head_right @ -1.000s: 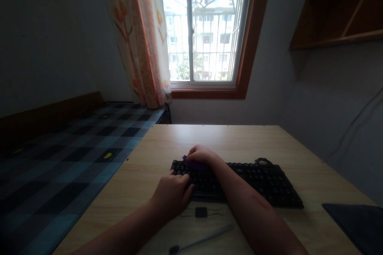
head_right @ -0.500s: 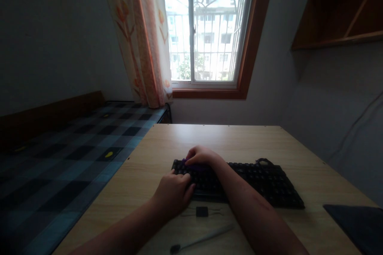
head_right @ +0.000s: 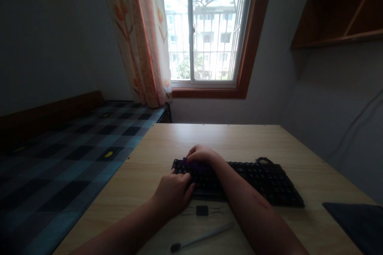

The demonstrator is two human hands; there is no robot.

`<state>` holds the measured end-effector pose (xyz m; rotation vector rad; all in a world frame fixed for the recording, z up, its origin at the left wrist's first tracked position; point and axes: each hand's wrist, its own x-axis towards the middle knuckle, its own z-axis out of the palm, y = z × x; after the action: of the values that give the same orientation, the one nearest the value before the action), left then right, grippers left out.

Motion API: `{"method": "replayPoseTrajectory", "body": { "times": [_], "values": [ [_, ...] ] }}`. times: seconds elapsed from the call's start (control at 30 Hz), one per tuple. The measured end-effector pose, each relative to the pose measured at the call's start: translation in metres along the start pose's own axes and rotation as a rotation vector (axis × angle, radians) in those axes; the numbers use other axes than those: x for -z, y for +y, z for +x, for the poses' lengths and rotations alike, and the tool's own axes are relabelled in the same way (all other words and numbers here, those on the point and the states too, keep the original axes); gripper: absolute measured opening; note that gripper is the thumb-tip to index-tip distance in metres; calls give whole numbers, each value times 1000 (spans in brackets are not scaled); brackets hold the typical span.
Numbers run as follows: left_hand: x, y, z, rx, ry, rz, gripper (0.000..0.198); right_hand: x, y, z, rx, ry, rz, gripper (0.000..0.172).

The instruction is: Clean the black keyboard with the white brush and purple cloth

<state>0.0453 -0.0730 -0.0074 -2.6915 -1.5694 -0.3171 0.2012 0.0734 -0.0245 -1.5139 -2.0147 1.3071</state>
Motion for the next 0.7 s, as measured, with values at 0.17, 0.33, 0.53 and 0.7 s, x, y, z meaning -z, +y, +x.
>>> {"method": "replayPoseTrajectory", "body": {
  "times": [0.17,0.33,0.53,0.7],
  "values": [
    [1,1,1,6,-14,4,27,0,5,6,-22,37,60,19],
    [0,1,0,-1,4,1,27,-2,7,4,11,66,82,19],
    [-1,0,1,-7,3,-8,26,-8,5,1,142,81,53,25],
    [-1,-1,0,-10,6,-7,26,-8,5,2,240,114,40,21]
  ]
}}
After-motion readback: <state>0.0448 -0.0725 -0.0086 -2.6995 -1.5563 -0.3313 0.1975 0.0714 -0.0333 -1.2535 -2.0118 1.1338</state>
